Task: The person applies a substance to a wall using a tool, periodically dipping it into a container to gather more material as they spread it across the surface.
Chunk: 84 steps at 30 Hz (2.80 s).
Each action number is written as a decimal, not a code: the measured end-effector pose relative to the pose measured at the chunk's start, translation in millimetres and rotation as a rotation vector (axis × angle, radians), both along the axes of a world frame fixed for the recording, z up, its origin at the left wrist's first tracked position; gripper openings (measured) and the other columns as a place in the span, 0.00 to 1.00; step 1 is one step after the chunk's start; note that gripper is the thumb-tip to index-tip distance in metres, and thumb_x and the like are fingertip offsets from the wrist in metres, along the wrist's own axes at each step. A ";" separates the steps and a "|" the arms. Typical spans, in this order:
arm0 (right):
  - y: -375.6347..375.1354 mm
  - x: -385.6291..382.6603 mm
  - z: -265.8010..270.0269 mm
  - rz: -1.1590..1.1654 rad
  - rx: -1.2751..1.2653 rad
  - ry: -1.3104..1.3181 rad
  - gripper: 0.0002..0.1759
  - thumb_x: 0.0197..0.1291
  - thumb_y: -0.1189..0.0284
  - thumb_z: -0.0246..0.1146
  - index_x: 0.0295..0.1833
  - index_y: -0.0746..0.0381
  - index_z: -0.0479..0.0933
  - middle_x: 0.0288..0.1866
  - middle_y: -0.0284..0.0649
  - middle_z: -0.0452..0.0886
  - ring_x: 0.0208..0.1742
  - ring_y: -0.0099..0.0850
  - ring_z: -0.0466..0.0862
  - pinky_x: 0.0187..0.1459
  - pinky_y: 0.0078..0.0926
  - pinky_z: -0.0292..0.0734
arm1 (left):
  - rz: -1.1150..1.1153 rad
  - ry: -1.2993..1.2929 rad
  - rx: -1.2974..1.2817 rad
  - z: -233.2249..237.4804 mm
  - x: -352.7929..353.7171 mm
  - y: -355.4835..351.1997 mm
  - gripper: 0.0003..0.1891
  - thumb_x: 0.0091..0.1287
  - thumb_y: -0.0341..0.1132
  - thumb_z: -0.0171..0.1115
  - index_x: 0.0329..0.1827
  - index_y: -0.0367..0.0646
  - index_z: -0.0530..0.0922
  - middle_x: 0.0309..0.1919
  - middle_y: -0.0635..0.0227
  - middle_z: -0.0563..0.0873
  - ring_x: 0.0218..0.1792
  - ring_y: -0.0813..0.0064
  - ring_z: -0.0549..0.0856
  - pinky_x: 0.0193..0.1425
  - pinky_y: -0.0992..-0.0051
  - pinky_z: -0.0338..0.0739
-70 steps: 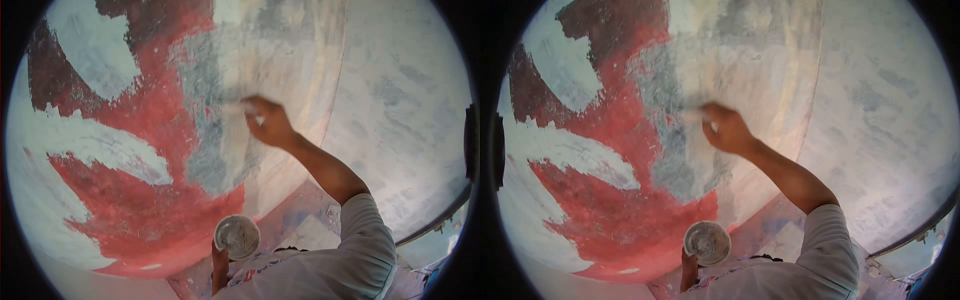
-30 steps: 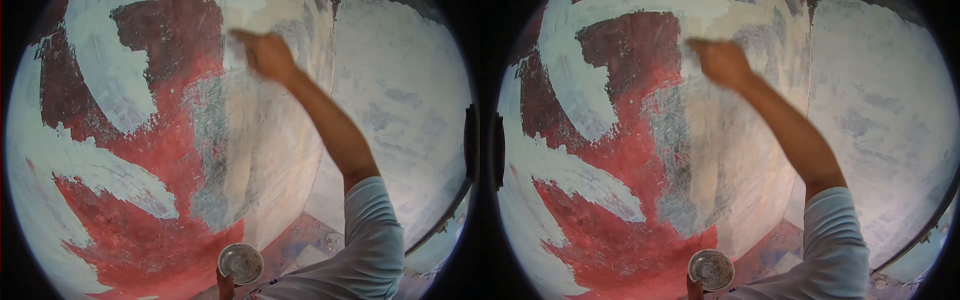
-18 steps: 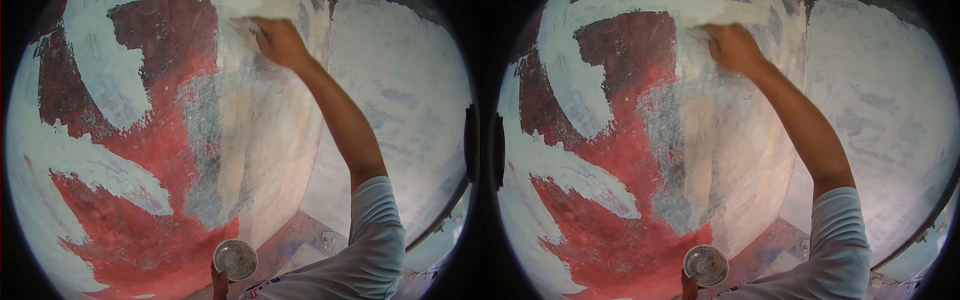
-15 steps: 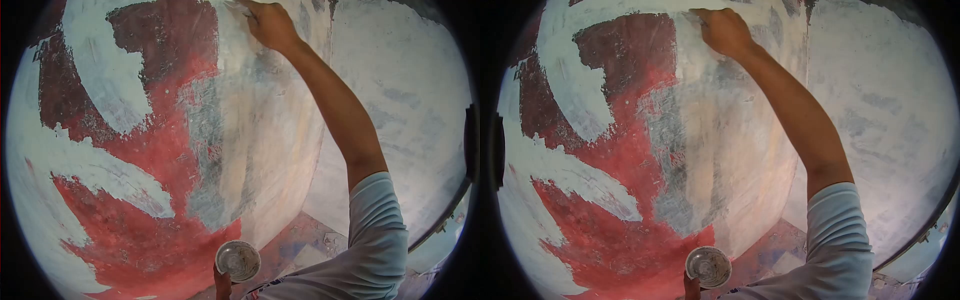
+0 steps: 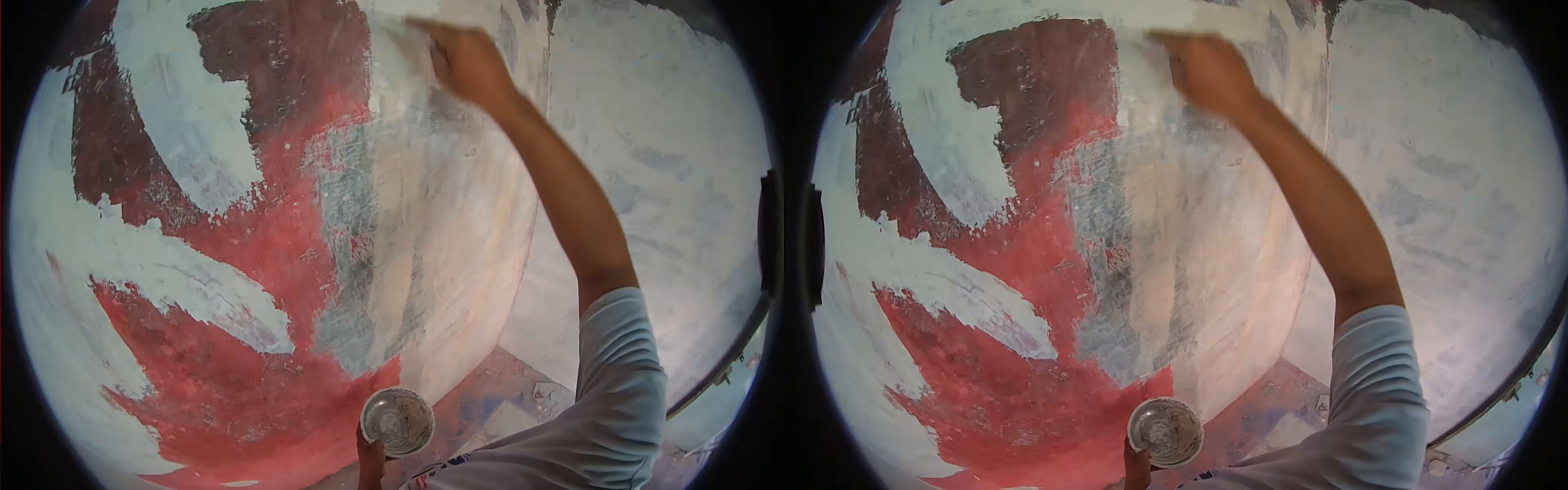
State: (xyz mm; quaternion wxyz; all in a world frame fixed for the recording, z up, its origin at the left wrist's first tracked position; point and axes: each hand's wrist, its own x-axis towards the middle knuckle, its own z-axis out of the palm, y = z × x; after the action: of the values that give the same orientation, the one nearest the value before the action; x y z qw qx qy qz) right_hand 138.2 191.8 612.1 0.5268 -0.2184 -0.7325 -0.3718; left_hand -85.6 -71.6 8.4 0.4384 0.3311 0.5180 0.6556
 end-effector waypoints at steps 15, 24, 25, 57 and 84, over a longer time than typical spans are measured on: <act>0.5 12.1 -108.1 -0.068 -0.235 -0.374 0.34 0.56 0.87 0.59 0.68 0.48 0.79 0.64 0.37 0.84 0.63 0.40 0.84 0.63 0.35 0.83 | -0.052 -0.057 -0.107 -30.7 -19.8 -1.6 0.41 0.49 0.15 0.48 0.75 0.35 0.66 0.65 0.58 0.78 0.65 0.65 0.79 0.71 0.69 0.72; 23.3 -28.6 34.8 -0.011 0.117 0.013 0.27 0.60 0.78 0.59 0.66 0.52 0.80 0.34 0.56 0.85 0.35 0.53 0.86 0.39 0.50 0.82 | -0.037 -0.080 -0.025 -19.6 -8.5 6.2 0.42 0.48 0.14 0.47 0.75 0.36 0.66 0.65 0.59 0.79 0.65 0.65 0.79 0.70 0.69 0.73; 22.6 -38.5 29.8 -0.036 0.117 0.031 0.27 0.60 0.78 0.60 0.66 0.52 0.80 0.34 0.55 0.85 0.35 0.53 0.86 0.39 0.50 0.82 | -0.033 -0.110 -0.016 -18.0 -6.0 5.6 0.42 0.48 0.14 0.46 0.75 0.36 0.66 0.65 0.59 0.79 0.65 0.65 0.79 0.70 0.69 0.73; -10.8 -24.3 -126.0 0.179 -0.230 -0.227 0.32 0.56 0.85 0.58 0.68 0.53 0.78 0.61 0.44 0.86 0.52 0.43 0.89 0.53 0.37 0.87 | -0.030 -0.002 -0.140 -22.6 -5.4 3.8 0.39 0.53 0.13 0.46 0.75 0.36 0.66 0.65 0.59 0.79 0.65 0.66 0.79 0.71 0.69 0.72; 5.9 1.0 25.1 -0.078 0.072 -0.050 0.21 0.63 0.71 0.61 0.62 0.57 0.80 0.45 0.51 0.87 0.44 0.51 0.88 0.44 0.48 0.83 | -0.013 -0.078 -0.102 -32.3 -7.7 10.6 0.39 0.54 0.13 0.48 0.76 0.37 0.66 0.67 0.60 0.78 0.67 0.66 0.78 0.72 0.69 0.71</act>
State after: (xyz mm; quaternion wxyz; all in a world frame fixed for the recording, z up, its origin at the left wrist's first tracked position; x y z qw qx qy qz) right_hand 139.1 197.7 637.2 0.5012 -0.2182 -0.7224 -0.4233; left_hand -93.4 -61.1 -23.9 0.4787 0.2862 0.5310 0.6379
